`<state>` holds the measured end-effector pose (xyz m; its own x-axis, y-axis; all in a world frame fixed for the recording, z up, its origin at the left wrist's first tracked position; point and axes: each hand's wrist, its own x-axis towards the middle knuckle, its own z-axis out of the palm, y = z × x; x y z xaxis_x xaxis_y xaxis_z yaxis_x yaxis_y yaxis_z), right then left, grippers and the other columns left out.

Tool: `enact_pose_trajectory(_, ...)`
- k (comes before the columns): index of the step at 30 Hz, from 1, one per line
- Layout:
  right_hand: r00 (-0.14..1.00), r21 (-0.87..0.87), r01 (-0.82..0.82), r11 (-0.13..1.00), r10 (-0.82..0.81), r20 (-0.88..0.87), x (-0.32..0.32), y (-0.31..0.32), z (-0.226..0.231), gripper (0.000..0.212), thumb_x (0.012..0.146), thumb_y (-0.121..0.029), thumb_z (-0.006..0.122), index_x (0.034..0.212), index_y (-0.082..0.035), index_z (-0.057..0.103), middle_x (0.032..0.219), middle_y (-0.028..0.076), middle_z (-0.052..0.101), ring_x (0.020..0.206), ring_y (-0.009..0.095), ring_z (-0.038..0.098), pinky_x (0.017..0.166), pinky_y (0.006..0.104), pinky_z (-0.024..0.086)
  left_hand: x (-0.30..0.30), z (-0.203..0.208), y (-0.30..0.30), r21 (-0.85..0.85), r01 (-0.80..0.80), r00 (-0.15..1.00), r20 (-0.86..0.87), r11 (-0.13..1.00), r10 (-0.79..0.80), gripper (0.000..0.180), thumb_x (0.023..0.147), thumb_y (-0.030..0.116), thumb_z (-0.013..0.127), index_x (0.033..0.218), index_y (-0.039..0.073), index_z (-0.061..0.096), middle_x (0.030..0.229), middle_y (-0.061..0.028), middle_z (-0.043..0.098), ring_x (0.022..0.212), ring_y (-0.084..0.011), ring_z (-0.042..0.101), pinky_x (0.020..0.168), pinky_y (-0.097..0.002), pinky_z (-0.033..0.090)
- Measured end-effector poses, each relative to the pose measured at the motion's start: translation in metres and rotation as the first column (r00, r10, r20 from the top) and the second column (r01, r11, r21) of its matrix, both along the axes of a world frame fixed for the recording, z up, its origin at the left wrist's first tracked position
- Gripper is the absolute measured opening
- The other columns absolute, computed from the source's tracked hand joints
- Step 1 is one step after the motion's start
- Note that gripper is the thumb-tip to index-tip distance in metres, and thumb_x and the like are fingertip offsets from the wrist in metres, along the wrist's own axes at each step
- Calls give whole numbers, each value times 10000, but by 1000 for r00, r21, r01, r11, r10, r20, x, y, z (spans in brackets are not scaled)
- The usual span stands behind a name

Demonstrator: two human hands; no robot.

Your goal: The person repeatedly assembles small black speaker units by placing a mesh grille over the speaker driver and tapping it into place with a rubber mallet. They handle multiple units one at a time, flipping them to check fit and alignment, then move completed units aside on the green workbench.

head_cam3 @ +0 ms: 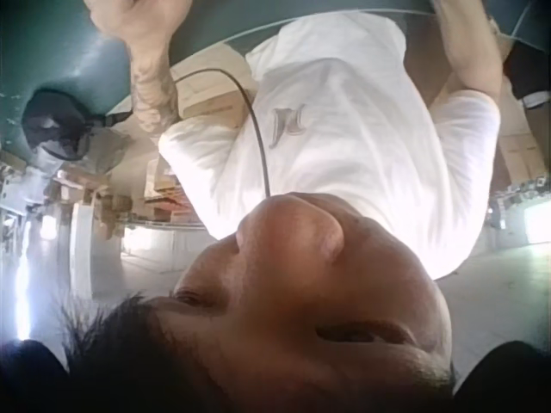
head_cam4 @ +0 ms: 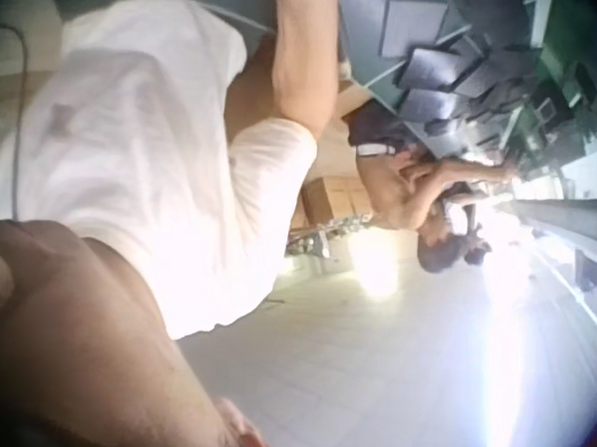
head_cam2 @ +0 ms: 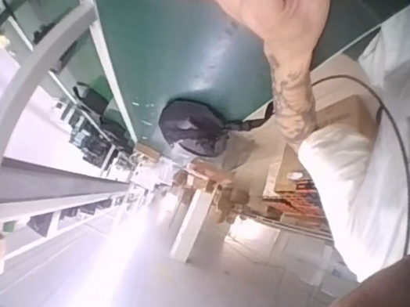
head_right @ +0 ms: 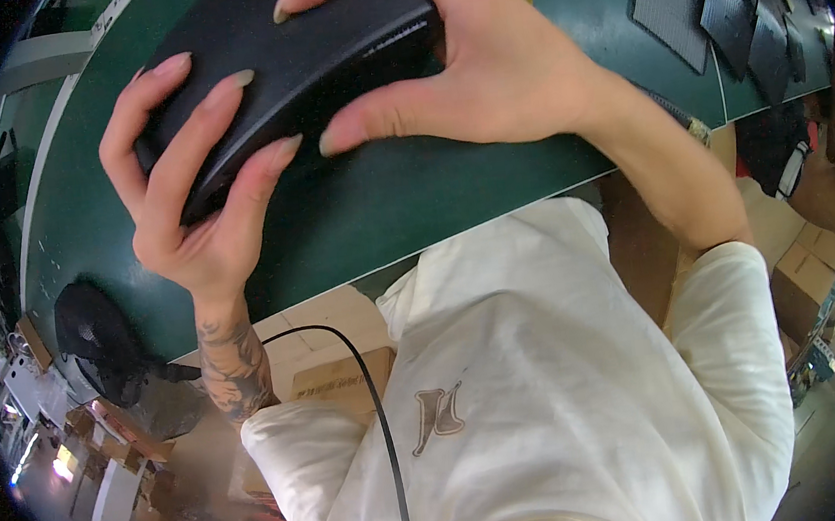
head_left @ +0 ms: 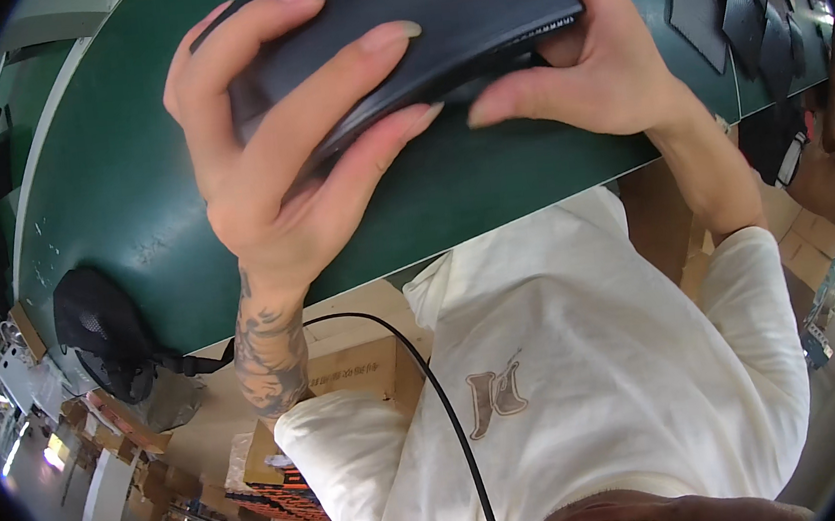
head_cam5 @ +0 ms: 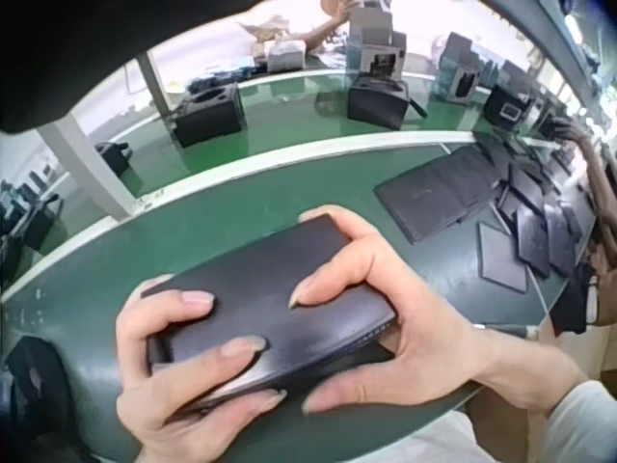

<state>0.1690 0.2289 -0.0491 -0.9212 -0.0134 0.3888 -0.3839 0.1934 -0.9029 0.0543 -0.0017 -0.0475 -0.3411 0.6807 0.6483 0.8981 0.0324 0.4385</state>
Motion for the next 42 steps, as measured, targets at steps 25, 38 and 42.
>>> enact_pose_trajectory(25, 972, -146, -8, 989, 42, 231, -10, 2, -2, 799, 929, -214, 778, 1590, -59, 358, 1558, 133, 431, 1432, 232, 440, 1210, 380, 344, -15, 25, -3, 16, -163, 564, 822, 987, 80, 389, 986, 196, 699, 1266, -66, 638, 1273, -189, 665, 1192, -235, 634, 1042, -346, 502)
enact_pose_trajectory(38, 918, 106, 265, 959, -284, 277, -23, 8, -5, 594, 1012, -313, 681, 1502, -37, 489, 1384, 179, 599, 1275, 256, 588, 1076, 351, 465, -45, -17, 6, 133, -267, 200, 976, 955, -80, 384, 1029, 170, 623, 1341, -52, 591, 1331, -162, 629, 1211, -221, 612, 1085, -352, 455)
enact_pose_trajectory(42, 923, 637, 247, 730, -377, 74, 49, 60, 24, 494, 958, -167, 704, 1425, -78, 568, 1160, 144, 638, 1041, 270, 647, 902, 372, 517, -34, -20, 7, 132, -328, 802, 563, 935, 201, 385, 1005, 121, 583, 1349, -50, 603, 1387, -176, 613, 1366, -277, 528, 1201, -435, 338)
